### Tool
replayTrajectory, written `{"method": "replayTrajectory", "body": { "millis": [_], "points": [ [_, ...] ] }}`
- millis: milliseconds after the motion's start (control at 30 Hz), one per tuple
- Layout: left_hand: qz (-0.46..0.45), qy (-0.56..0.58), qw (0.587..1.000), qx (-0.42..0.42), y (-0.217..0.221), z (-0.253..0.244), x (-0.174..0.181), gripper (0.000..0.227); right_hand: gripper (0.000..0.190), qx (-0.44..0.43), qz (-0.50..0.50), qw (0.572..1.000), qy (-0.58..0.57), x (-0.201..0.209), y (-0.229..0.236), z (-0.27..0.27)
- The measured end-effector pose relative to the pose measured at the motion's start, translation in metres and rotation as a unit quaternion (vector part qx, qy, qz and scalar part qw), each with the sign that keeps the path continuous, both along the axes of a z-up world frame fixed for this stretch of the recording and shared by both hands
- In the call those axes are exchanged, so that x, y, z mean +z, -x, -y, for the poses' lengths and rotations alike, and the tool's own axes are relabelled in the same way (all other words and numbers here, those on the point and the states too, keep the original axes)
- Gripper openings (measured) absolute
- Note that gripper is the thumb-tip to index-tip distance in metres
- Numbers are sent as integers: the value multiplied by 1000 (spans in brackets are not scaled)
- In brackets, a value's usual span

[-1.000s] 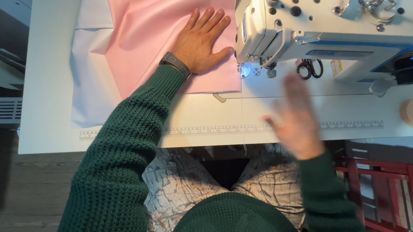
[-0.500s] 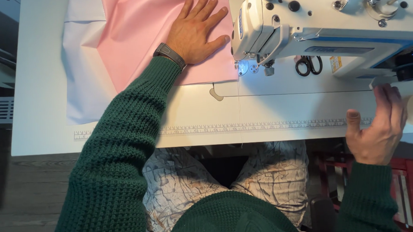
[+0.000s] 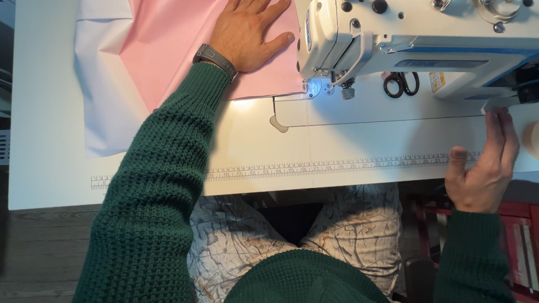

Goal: Sewing pieces of pink and black leather/fabric together using an industrial sewing machine and trimming with scissors.

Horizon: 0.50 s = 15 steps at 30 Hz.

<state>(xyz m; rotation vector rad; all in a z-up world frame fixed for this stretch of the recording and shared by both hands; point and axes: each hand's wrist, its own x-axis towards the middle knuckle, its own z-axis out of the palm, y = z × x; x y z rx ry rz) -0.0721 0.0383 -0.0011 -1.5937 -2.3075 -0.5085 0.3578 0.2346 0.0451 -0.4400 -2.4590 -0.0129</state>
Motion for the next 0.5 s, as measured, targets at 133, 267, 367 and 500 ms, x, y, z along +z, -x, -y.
{"method": "replayTrajectory", "body": {
  "millis": [133,267,367,500],
  "points": [
    [-21,-3,1000,17,4,-2,-1,64,74,-9,-11,1000,4,-7,0,-3],
    [-29,-12,999,13,8,-3,-1,63,74,-18,-18,999,-23,-19,-6,-15],
    [-31,-6,999,20,6,-5,-1,64,34,-35,19,999,-31,-27,-13,-22],
    [-5,-4,1000,-1,1,0,1,66,49,-40,6,999,-34,-29,-9,-20]
  ]
}}
